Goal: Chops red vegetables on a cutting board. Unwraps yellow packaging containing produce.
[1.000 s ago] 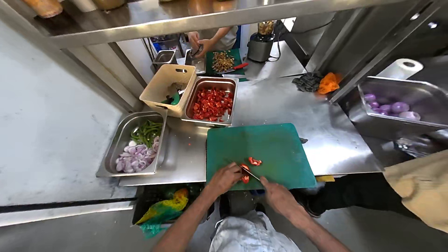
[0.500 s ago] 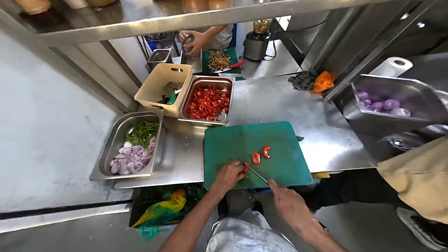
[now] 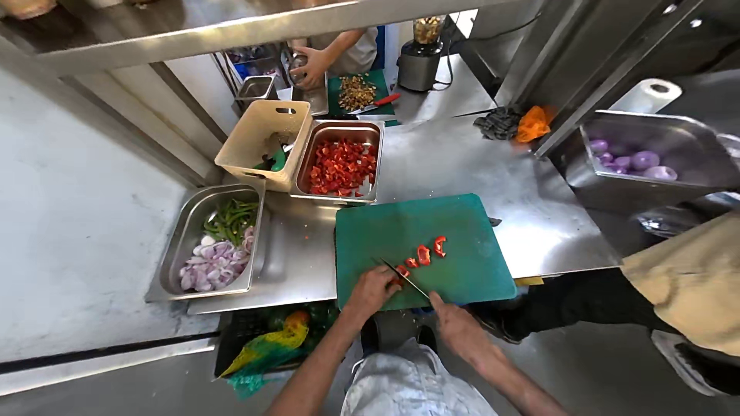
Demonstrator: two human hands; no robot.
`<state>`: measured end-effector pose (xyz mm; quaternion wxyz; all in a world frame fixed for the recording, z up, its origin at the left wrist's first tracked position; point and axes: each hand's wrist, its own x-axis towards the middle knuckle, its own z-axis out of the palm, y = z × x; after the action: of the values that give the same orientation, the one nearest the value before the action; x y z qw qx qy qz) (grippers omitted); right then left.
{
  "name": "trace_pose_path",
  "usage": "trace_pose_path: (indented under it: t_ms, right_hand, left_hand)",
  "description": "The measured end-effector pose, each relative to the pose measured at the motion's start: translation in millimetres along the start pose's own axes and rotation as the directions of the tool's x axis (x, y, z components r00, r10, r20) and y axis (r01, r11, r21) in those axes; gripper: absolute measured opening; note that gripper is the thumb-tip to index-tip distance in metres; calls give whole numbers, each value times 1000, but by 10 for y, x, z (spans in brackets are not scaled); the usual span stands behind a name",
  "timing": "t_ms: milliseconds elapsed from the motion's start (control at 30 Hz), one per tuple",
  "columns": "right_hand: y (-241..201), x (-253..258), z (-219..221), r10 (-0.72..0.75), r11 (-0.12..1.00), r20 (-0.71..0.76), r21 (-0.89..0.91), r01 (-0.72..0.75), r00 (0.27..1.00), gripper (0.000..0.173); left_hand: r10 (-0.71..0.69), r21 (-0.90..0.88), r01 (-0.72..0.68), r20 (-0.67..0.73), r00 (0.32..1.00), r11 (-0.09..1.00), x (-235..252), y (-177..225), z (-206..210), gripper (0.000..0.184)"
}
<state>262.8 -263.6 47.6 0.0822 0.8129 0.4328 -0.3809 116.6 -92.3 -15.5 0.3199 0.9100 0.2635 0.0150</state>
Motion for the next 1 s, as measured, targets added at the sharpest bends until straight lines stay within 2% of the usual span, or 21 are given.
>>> trace_pose_path:
  t_ms: [100,167,200,267,300,400,500,600,667,733,800,833,867,900,933,967,1000]
  right_hand:
    - [89,-27,-180,-62,996,24,65,61,998,44]
    - [207,-124,-280,-90,985,-63,142,98,994,42]
    - [295,-158,-295,-95,974,-112,194,115,989,41]
    - [471,-179,-297,-75,952,-180,280,124,981,41]
    - [544,-175,-286,-55,945,-192,306,113,980,41]
    - [697,-172,-207,4,931,-201,358,69,980,39]
    - [804,-198,-53,26,903,-194,426,61,981,41]
    - [864,-220,106,33,872,-190,486,64,981,41]
    - [895,-247,179,39,847,-188,527,67,981,43]
    - [923,-263,203,43,826,-197,559,76,979,44]
    - [942,-255,210,47,812,-206,578,83,977,43]
    - [949,-248,206,50,810,-208,581,82,977,42]
    - [957,-241,198,53,810,-207,581,79,977,42]
    - [963,-226,193,60,809,-208,583,74,976,40]
    - [963,-212,189,72,806,-210,588,68,975,39]
    - [960,-200,188,82,800,-218,596,66,972,38]
    - [951,-193,184,95,789,-226,611,64,969,39]
  left_hand:
    - [-82,-141,71,-79,993,987,-47,-3,-30,26]
    - [-124,-245,66,-228,966,967,-2,17,16,29]
    - [-145,-246,80,-260,955,966,45,74,46,37]
    - [-172,-147,146,-187,967,978,203,224,88,56]
    - [-166,-96,154,-129,978,983,294,278,110,57]
    - [-153,-80,153,-1,988,985,483,346,55,38]
    - [-187,-125,189,28,982,974,488,332,-30,27]
    - [-281,-307,272,13,959,912,447,313,-85,26]
    - [-379,-509,347,43,924,788,463,289,-232,27]
    - [-420,-693,294,-14,907,659,536,261,-574,29]
    - [-431,-735,144,-217,876,662,658,228,-1063,37]
    - [-445,-702,87,-346,826,707,750,196,-1313,47]
    - [-439,-604,88,-462,771,792,828,167,-1563,62]
    - [-397,-460,126,-561,726,879,895,143,-1772,74]
    - [-307,-283,154,-642,703,946,957,125,-1891,76]
    - [-193,-124,148,-668,718,981,988,157,-1907,69]
    - [-70,2,92,-631,772,996,987,233,-1804,57]
